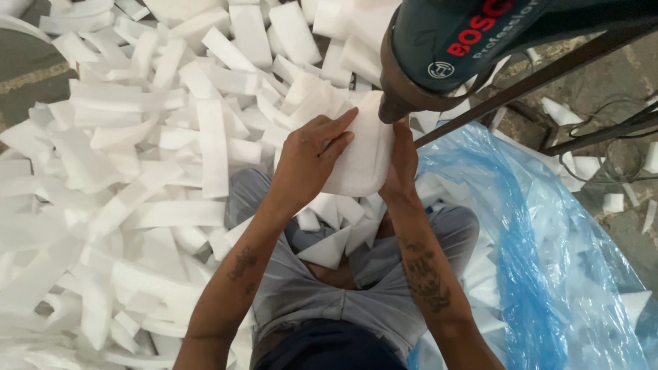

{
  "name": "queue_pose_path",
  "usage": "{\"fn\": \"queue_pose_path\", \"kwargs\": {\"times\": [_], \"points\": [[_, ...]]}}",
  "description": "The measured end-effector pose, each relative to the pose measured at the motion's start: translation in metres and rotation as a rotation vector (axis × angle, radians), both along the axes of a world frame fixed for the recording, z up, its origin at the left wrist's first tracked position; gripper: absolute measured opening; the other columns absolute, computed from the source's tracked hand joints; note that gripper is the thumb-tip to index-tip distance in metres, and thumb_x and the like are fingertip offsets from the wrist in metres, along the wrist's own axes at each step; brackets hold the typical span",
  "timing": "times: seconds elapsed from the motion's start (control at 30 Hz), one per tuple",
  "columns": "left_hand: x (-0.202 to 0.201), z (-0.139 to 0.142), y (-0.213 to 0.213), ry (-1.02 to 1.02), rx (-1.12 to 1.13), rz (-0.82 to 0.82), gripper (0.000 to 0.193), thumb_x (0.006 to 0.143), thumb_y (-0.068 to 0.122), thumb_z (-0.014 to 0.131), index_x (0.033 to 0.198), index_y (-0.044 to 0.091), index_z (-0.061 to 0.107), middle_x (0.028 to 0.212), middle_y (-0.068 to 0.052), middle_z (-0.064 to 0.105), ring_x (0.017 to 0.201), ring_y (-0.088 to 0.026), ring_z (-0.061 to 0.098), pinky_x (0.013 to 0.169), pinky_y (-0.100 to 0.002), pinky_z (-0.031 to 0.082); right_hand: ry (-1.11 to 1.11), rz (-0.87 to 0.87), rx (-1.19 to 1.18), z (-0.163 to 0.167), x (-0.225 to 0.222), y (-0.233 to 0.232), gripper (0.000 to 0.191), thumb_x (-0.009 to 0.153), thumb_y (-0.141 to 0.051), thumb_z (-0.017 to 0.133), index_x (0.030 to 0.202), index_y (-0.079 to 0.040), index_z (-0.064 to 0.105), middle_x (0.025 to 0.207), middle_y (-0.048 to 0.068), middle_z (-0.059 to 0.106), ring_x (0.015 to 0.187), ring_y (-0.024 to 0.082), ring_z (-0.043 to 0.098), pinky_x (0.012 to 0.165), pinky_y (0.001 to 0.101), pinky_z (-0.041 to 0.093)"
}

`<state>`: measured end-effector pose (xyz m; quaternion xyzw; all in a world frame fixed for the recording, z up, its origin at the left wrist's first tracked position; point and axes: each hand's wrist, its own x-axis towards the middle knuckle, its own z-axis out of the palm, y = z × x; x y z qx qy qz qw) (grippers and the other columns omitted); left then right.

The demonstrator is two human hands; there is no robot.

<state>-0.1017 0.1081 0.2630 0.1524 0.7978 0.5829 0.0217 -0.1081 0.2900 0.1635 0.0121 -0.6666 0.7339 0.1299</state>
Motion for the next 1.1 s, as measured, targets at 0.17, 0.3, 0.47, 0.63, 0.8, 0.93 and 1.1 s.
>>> {"fn": "queue_pose_path", "kwargs": {"times": [0.17,0.3,0.47,0.63,0.8,0.93,1.1], "points": [[0.027,-0.023,0.004,0.335,-0.133,0.008,0.038,0.098,0.009,0.070,0.136,0.011,0.068,0.098,-0.010,0.068,0.079,-0.024,0.069,0.071,-0.036,0.055,0.038,-0.089,0.039,-0.006,0.023,-0.005,0.064,0.113,-0.049,0.031,0.158,-0.003,0.038,0.139,0.015,0.047,0.122,0.024,0.049,0.107,0.0385,0.042],[0.065,-0.053,0.000,0.488,-0.134,-0.050,0.043,0.096,0.007,0.071,0.138,0.012,0.064,0.100,-0.010,0.066,0.085,-0.027,0.069,0.069,-0.038,0.055,0.086,-0.193,0.087,-0.022,0.074,-0.015,0.063,0.114,-0.047,0.030,0.158,-0.003,0.037,0.141,0.015,0.046,0.124,0.024,0.048,0.109,0.0391,0.042],[0.097,-0.096,-0.002,0.232,-0.105,-0.116,0.041,0.095,0.006,0.070,0.136,0.011,0.068,0.103,-0.012,0.070,0.085,-0.026,0.070,0.073,-0.037,0.056,0.069,-0.135,-0.053,-0.063,0.118,-0.015,0.062,0.114,-0.045,0.030,0.160,-0.004,0.036,0.142,0.016,0.045,0.126,0.025,0.048,0.110,0.0398,0.041],[0.099,-0.132,-0.006,-0.138,0.210,-0.067,0.037,0.098,0.002,0.066,0.134,0.000,0.060,0.114,-0.012,0.070,0.113,-0.016,0.066,0.096,-0.030,0.052,0.039,0.019,-0.718,-0.094,0.118,0.003,0.066,0.122,-0.050,0.029,0.163,0.000,0.043,0.127,0.020,0.057,0.116,0.029,0.053,0.107,0.0460,0.045],[0.104,-0.162,-0.028,-0.350,0.708,-0.291,0.042,0.087,-0.012,0.057,0.127,-0.002,0.060,0.122,-0.008,0.068,0.117,-0.017,0.062,0.104,-0.032,0.050,-0.722,0.118,-0.821,-0.098,0.136,0.018,0.065,0.101,-0.056,0.040,0.141,-0.005,0.052,0.125,0.015,0.065,0.117,0.034,0.059,0.094,0.0526,0.049],[0.106,-0.172,-0.042,-0.353,0.436,-0.413,0.043,0.088,-0.004,0.048,0.125,-0.006,0.068,0.135,-0.011,0.070,0.128,-0.019,0.063,0.111,-0.031,0.048,-0.655,0.255,-0.897,-0.091,0.150,0.019,0.063,0.110,-0.043,0.055,0.155,0.000,0.043,0.142,0.017,0.054,0.126,0.031,0.054,0.103,0.0463,0.049],[0.102,-0.135,-0.045,-0.554,0.185,-0.348,0.044,0.099,0.015,0.056,0.142,0.004,0.057,0.132,-0.011,0.069,0.118,-0.017,0.065,0.101,-0.029,0.050,-0.284,0.077,-0.042,-0.069,0.153,0.011,0.074,0.104,-0.037,0.055,0.165,-0.010,0.023,0.167,0.015,0.032,0.148,0.029,0.037,0.118,0.0413,0.032]]}}
